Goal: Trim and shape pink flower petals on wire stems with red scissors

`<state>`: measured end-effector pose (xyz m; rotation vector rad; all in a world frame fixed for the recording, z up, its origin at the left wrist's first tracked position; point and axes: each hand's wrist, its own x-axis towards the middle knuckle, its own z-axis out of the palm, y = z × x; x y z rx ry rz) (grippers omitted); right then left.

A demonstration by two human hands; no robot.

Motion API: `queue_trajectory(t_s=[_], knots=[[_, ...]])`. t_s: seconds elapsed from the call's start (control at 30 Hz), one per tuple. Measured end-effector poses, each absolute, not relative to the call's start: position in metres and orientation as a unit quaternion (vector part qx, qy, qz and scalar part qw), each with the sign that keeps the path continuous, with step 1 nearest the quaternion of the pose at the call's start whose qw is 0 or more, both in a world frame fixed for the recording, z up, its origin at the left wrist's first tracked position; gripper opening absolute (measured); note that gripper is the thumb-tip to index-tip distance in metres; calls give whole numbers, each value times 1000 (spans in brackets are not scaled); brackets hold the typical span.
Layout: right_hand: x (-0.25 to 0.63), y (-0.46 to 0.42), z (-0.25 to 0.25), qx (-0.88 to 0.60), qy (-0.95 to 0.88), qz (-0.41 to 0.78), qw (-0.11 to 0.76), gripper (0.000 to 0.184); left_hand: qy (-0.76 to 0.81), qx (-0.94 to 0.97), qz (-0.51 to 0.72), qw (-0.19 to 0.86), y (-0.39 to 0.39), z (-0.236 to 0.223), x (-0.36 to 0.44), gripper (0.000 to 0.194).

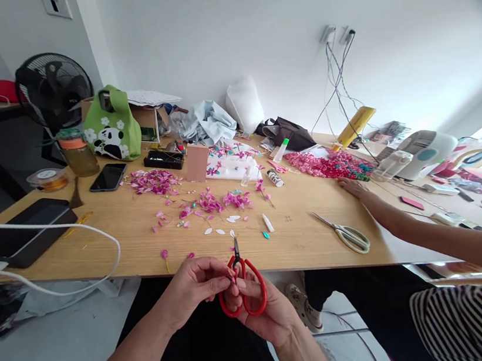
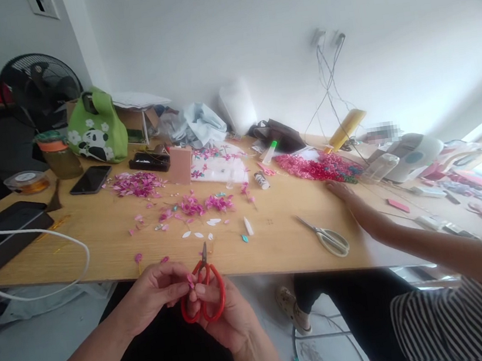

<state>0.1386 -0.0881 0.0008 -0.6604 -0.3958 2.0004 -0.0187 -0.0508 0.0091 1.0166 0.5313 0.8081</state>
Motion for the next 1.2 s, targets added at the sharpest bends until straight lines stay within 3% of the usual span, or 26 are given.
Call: queue_trajectory(t_s=[0.53, 0.93, 1.07, 1.2], knots=[[131, -93, -2, -234, -131, 837, 477, 23, 243, 428, 364, 790, -53, 10, -19, 18], [131, -96, -2, -238, -127, 834, 481, 22, 221, 436, 373, 789, -53, 13, -19, 12], [131, -96, -1, -289, -191, 798, 493, 25, 228, 445, 365, 785, -53, 16, -19, 17], [136, -98, 3, -387, -314, 685, 531, 32, 311, 453, 387, 741, -52, 14, -19, 19]])
